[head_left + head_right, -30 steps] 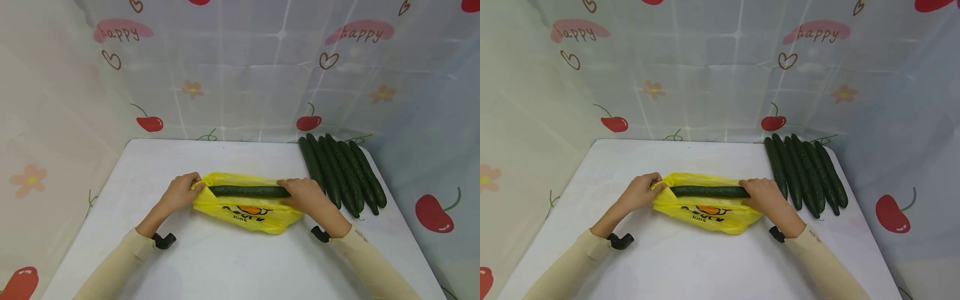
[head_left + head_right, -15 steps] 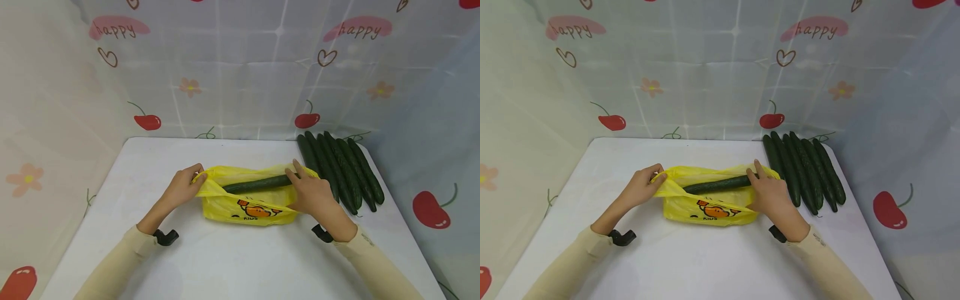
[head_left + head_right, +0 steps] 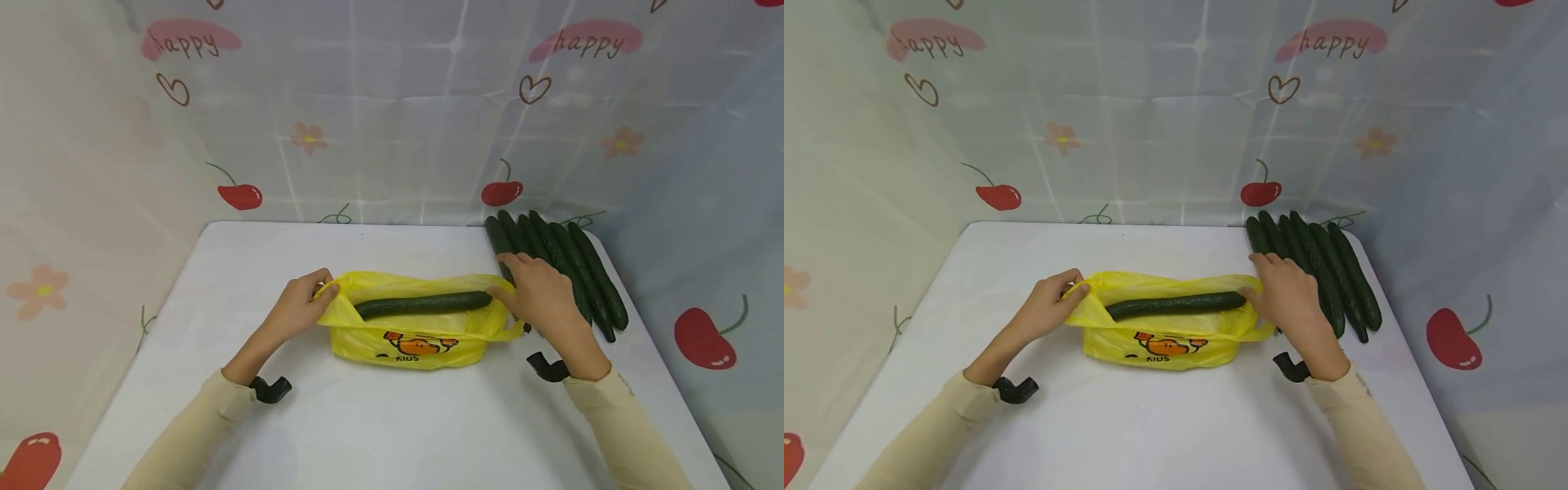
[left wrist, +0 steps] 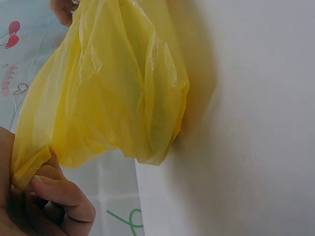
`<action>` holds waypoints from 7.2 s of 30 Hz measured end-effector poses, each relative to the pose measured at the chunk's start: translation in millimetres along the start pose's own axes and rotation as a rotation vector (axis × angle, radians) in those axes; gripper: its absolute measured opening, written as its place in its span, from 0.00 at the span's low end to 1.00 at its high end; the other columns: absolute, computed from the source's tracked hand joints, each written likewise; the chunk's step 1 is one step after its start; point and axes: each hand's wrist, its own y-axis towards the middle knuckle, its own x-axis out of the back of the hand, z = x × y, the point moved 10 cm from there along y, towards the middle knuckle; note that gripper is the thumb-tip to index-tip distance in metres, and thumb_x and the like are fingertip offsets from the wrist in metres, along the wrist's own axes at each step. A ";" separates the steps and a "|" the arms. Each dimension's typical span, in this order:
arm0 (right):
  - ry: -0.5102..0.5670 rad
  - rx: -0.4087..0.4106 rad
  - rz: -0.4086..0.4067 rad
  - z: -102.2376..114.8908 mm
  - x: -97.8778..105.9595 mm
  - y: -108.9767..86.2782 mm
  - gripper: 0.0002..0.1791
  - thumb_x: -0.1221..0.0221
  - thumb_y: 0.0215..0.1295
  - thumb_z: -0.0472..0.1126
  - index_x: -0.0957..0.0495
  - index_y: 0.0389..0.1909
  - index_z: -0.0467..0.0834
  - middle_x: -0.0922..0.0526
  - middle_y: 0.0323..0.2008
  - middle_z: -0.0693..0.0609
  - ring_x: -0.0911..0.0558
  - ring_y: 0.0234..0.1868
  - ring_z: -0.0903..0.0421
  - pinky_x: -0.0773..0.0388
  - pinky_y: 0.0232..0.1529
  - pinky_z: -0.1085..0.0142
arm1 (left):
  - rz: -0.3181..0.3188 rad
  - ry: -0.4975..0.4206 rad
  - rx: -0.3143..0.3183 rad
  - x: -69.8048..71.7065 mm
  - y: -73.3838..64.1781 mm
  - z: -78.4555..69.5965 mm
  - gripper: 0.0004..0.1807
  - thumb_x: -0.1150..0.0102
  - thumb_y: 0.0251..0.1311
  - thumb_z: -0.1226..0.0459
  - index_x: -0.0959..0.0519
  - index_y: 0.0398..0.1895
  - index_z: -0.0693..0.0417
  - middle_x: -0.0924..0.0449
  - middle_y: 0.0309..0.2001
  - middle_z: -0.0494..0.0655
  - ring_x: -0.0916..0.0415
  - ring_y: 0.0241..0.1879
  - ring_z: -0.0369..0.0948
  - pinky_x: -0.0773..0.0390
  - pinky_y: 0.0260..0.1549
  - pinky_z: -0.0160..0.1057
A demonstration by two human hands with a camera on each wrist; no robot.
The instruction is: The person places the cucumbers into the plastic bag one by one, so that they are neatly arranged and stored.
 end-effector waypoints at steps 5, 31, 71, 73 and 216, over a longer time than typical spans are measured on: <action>0.105 -0.033 -0.078 -24.1 2.2 5.2 0.21 0.44 0.71 0.45 0.26 0.60 0.41 0.18 0.52 0.38 0.17 0.38 0.41 0.21 0.32 0.47 | -0.015 -0.009 -0.005 -0.4 -1.4 -0.7 0.12 0.49 0.71 0.47 0.28 0.32 0.41 0.38 0.18 0.42 0.41 0.17 0.38 0.41 0.17 0.34; 0.080 -0.241 -0.068 -70.9 -72.8 10.6 0.38 0.34 0.59 0.53 0.31 0.62 0.32 0.27 0.54 0.31 0.21 0.43 0.30 0.22 0.37 0.37 | -0.017 -0.186 0.012 -10.5 -14.9 -7.3 0.12 0.46 0.68 0.46 0.27 0.37 0.42 0.32 0.18 0.43 0.39 0.14 0.36 0.36 0.13 0.33; 0.125 -0.229 -0.095 -98.0 -17.0 18.1 0.28 0.49 0.70 0.50 0.29 0.61 0.33 0.25 0.55 0.29 0.22 0.37 0.27 0.26 0.37 0.33 | -0.027 -0.158 -0.034 -12.0 -19.8 -13.4 0.13 0.44 0.66 0.44 0.27 0.32 0.39 0.35 0.23 0.42 0.36 0.23 0.39 0.36 0.22 0.33; 0.128 -0.224 -0.101 -101.7 -16.3 19.3 0.27 0.48 0.69 0.50 0.28 0.60 0.34 0.23 0.54 0.30 0.21 0.38 0.28 0.25 0.37 0.34 | -0.026 -0.160 -0.034 -12.2 -20.4 -14.3 0.13 0.44 0.66 0.45 0.27 0.32 0.40 0.35 0.23 0.42 0.35 0.24 0.39 0.36 0.22 0.33; 0.045 -0.322 -0.047 -110.2 -60.7 -10.2 0.34 0.38 0.59 0.53 0.30 0.57 0.32 0.25 0.49 0.33 0.22 0.35 0.31 0.27 0.28 0.40 | 0.053 -0.355 0.049 -12.8 -46.6 -49.0 0.09 0.45 0.71 0.57 0.29 0.41 0.51 0.31 0.21 0.48 0.28 0.19 0.62 0.24 0.16 0.39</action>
